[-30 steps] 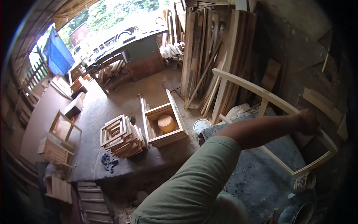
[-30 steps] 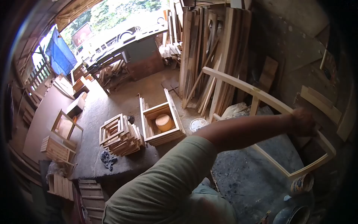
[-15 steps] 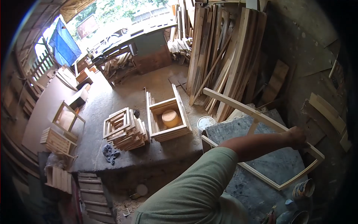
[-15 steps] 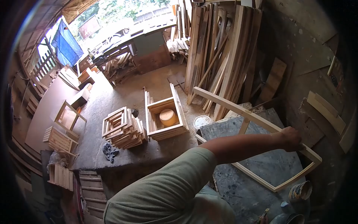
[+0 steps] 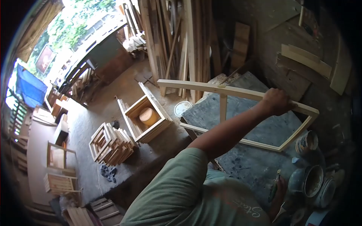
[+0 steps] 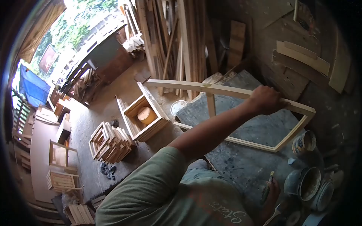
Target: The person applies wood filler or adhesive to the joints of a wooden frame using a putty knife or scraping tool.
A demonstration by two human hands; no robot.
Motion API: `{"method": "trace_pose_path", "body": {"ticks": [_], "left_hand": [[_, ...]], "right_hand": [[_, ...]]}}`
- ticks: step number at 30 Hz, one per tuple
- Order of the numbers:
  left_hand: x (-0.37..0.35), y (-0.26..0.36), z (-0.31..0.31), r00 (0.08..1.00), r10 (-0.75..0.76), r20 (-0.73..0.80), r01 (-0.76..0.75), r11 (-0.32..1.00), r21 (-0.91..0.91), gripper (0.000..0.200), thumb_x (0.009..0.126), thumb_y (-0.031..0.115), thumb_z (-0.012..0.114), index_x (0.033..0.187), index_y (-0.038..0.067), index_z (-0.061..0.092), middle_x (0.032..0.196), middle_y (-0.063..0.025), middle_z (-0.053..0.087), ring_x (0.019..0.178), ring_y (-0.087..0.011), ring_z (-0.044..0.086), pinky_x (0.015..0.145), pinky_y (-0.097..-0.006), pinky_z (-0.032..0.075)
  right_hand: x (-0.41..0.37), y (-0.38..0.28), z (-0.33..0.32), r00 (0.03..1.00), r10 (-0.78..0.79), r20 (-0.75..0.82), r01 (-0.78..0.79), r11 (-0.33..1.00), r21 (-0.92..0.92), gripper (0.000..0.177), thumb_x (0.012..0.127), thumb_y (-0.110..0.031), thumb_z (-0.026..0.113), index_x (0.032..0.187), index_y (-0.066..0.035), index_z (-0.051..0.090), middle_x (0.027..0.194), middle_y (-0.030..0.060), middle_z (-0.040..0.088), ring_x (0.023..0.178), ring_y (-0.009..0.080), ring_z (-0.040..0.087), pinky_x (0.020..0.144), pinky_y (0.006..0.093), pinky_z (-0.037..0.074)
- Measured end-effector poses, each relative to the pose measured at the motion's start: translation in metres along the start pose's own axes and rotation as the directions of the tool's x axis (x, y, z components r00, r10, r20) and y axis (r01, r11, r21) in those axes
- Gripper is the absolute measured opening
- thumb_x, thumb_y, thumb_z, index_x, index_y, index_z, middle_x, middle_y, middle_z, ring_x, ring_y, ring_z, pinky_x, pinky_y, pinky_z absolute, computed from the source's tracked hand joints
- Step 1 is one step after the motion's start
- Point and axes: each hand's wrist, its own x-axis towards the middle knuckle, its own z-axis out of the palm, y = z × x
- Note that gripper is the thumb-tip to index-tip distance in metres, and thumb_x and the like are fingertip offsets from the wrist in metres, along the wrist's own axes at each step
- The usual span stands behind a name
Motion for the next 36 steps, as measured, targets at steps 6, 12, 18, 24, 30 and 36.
{"method": "trace_pose_path", "body": {"ticks": [6, 12, 18, 24, 30, 36], "left_hand": [[-0.007, 0.002, -0.006, 0.999, -0.019, 0.033, 0.019, 1.000, 0.020, 0.054, 0.095, 0.054, 0.045, 0.084, 0.009, 0.073, 0.077, -0.0166, 0.069, 0.075, -0.0360, 0.069, 0.069, -0.0481, 0.054], [-0.007, 0.013, -0.012, 0.989, -0.042, 0.144, 0.042, 0.999, -0.002, 0.061, 0.096, 0.060, 0.040, 0.097, 0.006, 0.068, 0.084, -0.0199, 0.069, 0.083, -0.0382, 0.067, 0.076, -0.0499, 0.051], [-0.006, 0.015, -0.009, 0.995, -0.040, 0.095, 0.034, 0.997, 0.068, 0.060, 0.097, 0.058, 0.041, 0.091, 0.005, 0.069, 0.078, -0.0191, 0.069, 0.076, -0.0377, 0.069, 0.071, -0.0489, 0.053], [-0.001, 0.013, -0.012, 0.984, -0.101, 0.146, 0.095, 0.995, 0.042, 0.061, 0.097, 0.060, 0.041, 0.096, 0.005, 0.069, 0.084, -0.0201, 0.069, 0.081, -0.0362, 0.068, 0.075, -0.0473, 0.051], [0.016, -0.015, -0.011, 0.999, -0.031, 0.018, 0.034, 0.971, -0.235, 0.044, 0.092, 0.044, 0.061, 0.098, 0.002, 0.070, 0.086, -0.0178, 0.069, 0.081, -0.0331, 0.068, 0.074, -0.0416, 0.051], [0.010, -0.029, -0.004, 0.993, 0.068, -0.097, -0.093, 0.956, -0.278, 0.039, 0.092, 0.039, 0.062, 0.098, 0.001, 0.071, 0.091, -0.0181, 0.067, 0.083, -0.0343, 0.065, 0.077, -0.0417, 0.050]], "right_hand": [[0.000, 0.003, 0.008, 0.999, -0.017, -0.050, 0.019, 0.999, 0.026, 0.032, 0.088, -0.018, 0.061, 0.114, 0.000, 0.064, 0.075, 0.0004, 0.057, 0.060, 0.0096, 0.054, 0.054, 0.0250, 0.045], [-0.002, -0.006, 0.005, 1.000, 0.018, -0.022, -0.015, 0.992, 0.127, 0.032, 0.086, -0.018, 0.066, 0.111, 0.001, 0.065, 0.077, 0.0023, 0.061, 0.062, 0.0102, 0.059, 0.055, 0.0255, 0.046], [0.008, 0.025, 0.002, 1.000, -0.004, -0.021, 0.009, 0.977, 0.213, 0.039, 0.086, -0.014, 0.067, 0.120, 0.004, 0.062, 0.082, 0.0066, 0.063, 0.065, 0.0131, 0.062, 0.057, 0.0285, 0.051], [0.002, 0.031, 0.003, 1.000, 0.016, -0.024, -0.011, 0.982, 0.188, 0.040, 0.088, -0.013, 0.064, 0.123, 0.006, 0.059, 0.088, 0.0097, 0.066, 0.066, 0.0139, 0.062, 0.057, 0.0292, 0.052], [0.008, 0.040, 0.001, 0.999, 0.018, -0.031, -0.009, 0.968, 0.249, 0.038, 0.088, -0.012, 0.066, 0.122, 0.005, 0.061, 0.086, 0.0081, 0.064, 0.065, 0.0134, 0.062, 0.056, 0.0290, 0.052], [0.009, 0.042, -0.002, 0.997, 0.027, -0.066, -0.017, 0.988, 0.154, 0.042, 0.089, -0.018, 0.064, 0.126, 0.003, 0.059, 0.092, 0.0093, 0.067, 0.066, 0.0138, 0.062, 0.058, 0.0292, 0.051]]}}
